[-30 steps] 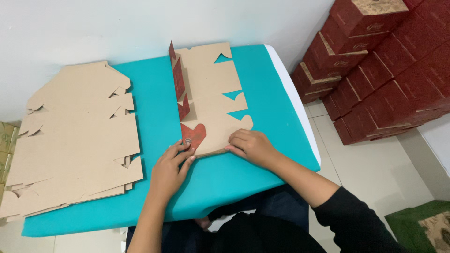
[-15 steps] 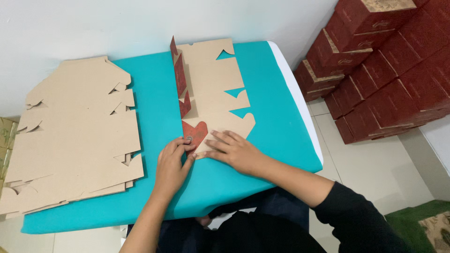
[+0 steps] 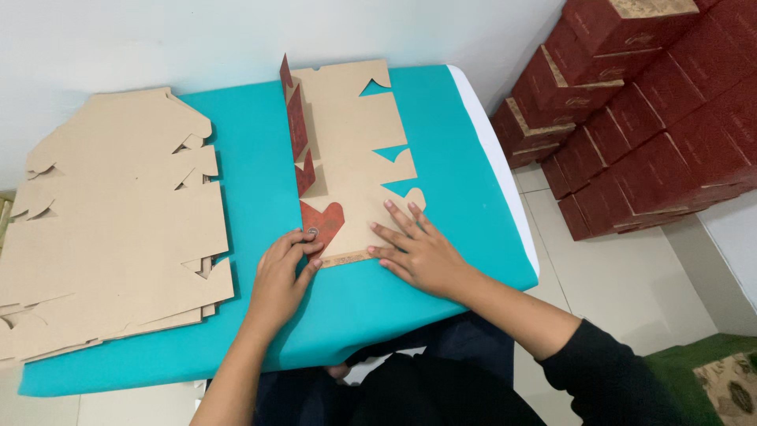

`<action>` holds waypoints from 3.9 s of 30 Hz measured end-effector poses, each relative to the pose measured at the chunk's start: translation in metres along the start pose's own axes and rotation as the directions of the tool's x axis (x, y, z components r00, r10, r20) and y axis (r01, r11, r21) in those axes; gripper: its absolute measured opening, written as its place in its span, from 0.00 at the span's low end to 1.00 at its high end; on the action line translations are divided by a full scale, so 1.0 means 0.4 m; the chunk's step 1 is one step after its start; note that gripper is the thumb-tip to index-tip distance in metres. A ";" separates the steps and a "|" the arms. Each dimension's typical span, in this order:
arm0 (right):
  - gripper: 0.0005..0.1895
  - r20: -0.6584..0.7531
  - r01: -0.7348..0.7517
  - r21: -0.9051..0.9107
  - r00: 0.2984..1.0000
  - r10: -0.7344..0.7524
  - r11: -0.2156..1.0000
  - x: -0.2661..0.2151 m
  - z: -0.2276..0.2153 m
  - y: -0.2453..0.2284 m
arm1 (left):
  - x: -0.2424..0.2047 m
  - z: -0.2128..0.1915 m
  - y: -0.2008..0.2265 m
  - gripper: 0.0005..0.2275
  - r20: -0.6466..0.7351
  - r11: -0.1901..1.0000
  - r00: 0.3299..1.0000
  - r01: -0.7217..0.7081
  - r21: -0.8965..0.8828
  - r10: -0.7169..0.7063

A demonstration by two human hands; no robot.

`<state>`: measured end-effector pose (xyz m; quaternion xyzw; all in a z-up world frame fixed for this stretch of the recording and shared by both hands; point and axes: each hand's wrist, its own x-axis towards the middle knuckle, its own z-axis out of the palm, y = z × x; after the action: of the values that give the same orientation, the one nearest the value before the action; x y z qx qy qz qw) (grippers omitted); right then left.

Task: The person assembles a flat-packed cardboard box by hand on a teal table. They fold the side flaps and tuck the tabs into slots to form the box structure, then place a matching lid on top to complete the assembly.

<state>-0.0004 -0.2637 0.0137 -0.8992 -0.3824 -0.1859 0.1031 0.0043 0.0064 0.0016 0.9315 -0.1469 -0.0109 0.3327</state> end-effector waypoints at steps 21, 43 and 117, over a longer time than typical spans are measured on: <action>0.20 -0.015 -0.067 -0.172 0.998 0.065 0.983 -0.074 0.035 0.062 | -0.077 -0.006 0.116 0.08 -0.284 0.866 0.849 -0.330 0.375 0.446; 0.19 0.091 0.030 0.319 0.994 -0.062 0.947 0.146 0.107 0.056 | 0.195 0.006 -0.117 0.23 -0.109 0.833 0.993 0.102 0.543 -0.050; 0.12 0.081 0.020 -0.019 0.997 -0.018 1.000 0.248 0.161 0.111 | 0.213 -0.031 -0.140 0.09 -0.183 0.958 0.982 0.005 0.288 0.049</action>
<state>0.1118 -0.2087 -0.0058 -0.9033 -0.3929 -0.1541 0.0770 0.1020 0.0313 -0.0169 0.9650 -0.1252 0.1024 0.2067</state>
